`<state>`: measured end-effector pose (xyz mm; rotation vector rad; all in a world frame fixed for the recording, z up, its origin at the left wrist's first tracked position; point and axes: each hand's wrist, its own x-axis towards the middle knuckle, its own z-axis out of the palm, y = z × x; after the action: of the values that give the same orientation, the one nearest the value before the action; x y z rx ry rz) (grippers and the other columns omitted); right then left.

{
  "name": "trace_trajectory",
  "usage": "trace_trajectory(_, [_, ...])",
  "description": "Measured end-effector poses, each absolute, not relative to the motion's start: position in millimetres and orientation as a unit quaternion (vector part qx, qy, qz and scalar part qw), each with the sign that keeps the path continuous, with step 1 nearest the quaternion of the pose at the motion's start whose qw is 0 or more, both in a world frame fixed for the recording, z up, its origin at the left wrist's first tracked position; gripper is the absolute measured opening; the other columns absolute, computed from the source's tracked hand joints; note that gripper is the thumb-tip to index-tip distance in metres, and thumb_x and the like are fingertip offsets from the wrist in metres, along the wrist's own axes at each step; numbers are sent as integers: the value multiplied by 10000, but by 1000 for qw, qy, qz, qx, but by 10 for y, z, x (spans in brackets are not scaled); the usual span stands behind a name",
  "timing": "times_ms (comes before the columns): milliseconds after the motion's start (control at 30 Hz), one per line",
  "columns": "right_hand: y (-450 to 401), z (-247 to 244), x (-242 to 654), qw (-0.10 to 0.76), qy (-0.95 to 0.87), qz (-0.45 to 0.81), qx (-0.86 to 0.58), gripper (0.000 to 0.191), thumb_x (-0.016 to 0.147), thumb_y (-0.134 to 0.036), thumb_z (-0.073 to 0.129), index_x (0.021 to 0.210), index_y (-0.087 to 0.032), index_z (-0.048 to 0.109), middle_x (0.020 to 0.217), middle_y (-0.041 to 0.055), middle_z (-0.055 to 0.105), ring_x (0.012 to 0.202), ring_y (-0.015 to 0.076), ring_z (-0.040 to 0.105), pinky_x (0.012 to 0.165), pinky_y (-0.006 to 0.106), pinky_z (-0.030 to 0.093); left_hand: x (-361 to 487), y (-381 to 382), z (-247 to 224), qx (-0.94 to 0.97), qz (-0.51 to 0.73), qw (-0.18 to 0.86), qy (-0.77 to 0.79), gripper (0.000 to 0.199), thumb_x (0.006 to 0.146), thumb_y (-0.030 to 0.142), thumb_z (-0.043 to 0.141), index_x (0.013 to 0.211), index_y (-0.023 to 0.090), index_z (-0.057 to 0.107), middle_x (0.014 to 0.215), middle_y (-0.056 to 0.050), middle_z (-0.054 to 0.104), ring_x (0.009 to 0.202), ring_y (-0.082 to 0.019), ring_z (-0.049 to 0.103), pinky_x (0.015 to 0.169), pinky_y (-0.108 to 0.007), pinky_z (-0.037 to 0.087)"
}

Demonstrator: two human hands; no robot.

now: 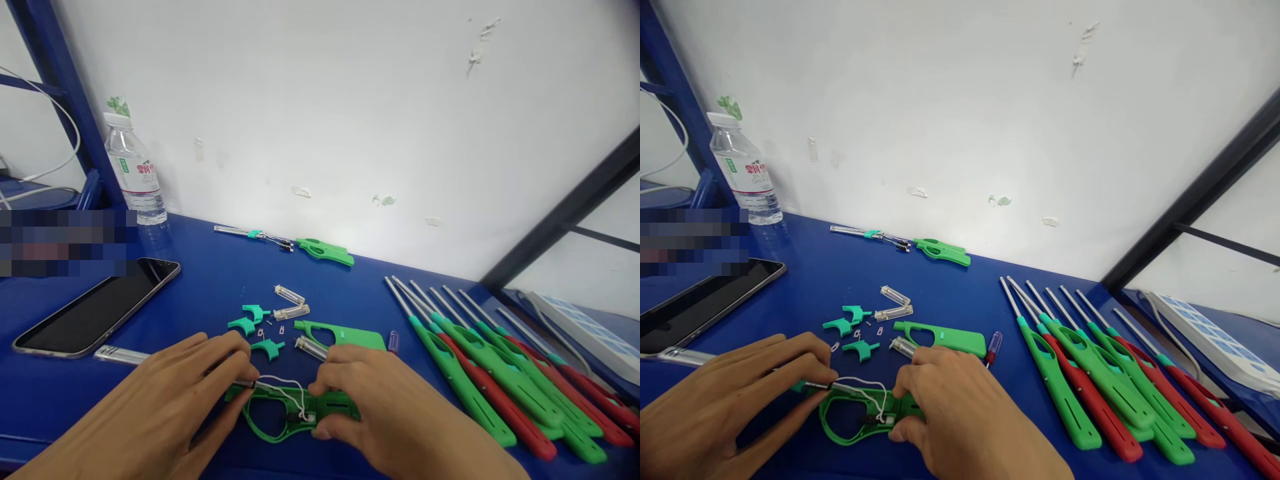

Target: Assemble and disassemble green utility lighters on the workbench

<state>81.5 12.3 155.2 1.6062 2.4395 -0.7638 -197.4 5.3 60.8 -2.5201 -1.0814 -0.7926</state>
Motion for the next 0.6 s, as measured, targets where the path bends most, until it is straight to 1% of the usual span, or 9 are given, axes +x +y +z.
trace_trajectory(100, [128, 1571, 809, 72, 797, -260, 541, 170, 1030, -292, 999, 1170, -281, 903, 1252, 1, 844, 1191, 268, 787, 940, 340, 495, -1975, 41, 608, -881, -255, 145, -371, 296, 1262, 232, 413, 1317, 286, 699, 1273, -28, 837, 1152, -215, 838, 1078, -359, 618])
trace_trajectory(200, [142, 1570, 817, 75, 793, -265, 543, 190, 1024, -287, 1002, 1190, -284, 909, 1267, 7, 845, 1193, 276, 792, 950, 344, 501, -1984, 32, 611, -888, -241, 144, -363, 325, 1226, 178, 426, 1325, 272, 721, 1321, -51, 823, 1203, -238, 825, 1113, -383, 637])
trace_trajectory(267, [146, 1557, 827, 68, 800, -260, 536, 199, 1024, -290, 1001, 1202, -282, 912, 1262, 11, 849, 1192, 284, 796, 945, 350, 504, -1995, 34, 602, -889, -240, 139, -363, 318, 1216, 162, 446, 1331, 265, 724, 1336, -61, 815, 1218, -240, 817, 1107, -374, 644])
trace_trajectory(333, [144, 1541, 833, 63, 802, -258, 535, 204, 1023, -283, 1002, 1205, -278, 911, 1256, 13, 851, 1197, 287, 796, 943, 353, 504, -2007, 46, 588, -891, -239, 135, -361, 342, 1211, 141, 443, 1350, 282, 722, 1367, -52, 810, 1269, -243, 809, 1144, -378, 635])
trace_trajectory(400, [139, 1531, 833, 62, 801, -259, 536, 202, 1026, -275, 1000, 1205, -281, 907, 1253, 8, 850, 1198, 282, 794, 945, 353, 500, -2013, 65, 577, -892, -250, 139, -351, 339, 1216, 154, 442, 1344, 292, 724, 1364, -45, 808, 1269, -234, 811, 1139, -355, 639])
trace_trajectory(500, [139, 1537, 826, 69, 801, -262, 534, 194, 1036, -280, 994, 1206, -288, 901, 1271, 3, 846, 1207, 276, 789, 953, 353, 495, -2002, 83, 582, -882, -282, 136, -351, 269, 1244, 231, 456, 1311, 267, 714, 1328, -57, 793, 1197, -203, 818, 1064, -273, 651])
trace_trajectory(533, [141, 1542, 823, 71, 801, -263, 533, 190, 1040, -293, 992, 1207, -289, 900, 1279, 4, 844, 1209, 276, 788, 956, 355, 495, -1994, 82, 589, -879, -287, 133, -356, 259, 1250, 247, 457, 1306, 262, 710, 1329, -58, 788, 1197, -200, 815, 1063, -262, 648])
trace_trajectory(600, [144, 1550, 817, 77, 797, -265, 537, 191, 1037, -312, 997, 1201, -290, 900, 1283, 4, 842, 1209, 277, 786, 953, 358, 494, -1976, 72, 608, -878, -286, 123, -363, 274, 1240, 207, 445, 1310, 267, 703, 1350, -56, 786, 1245, -210, 806, 1113, -280, 637])
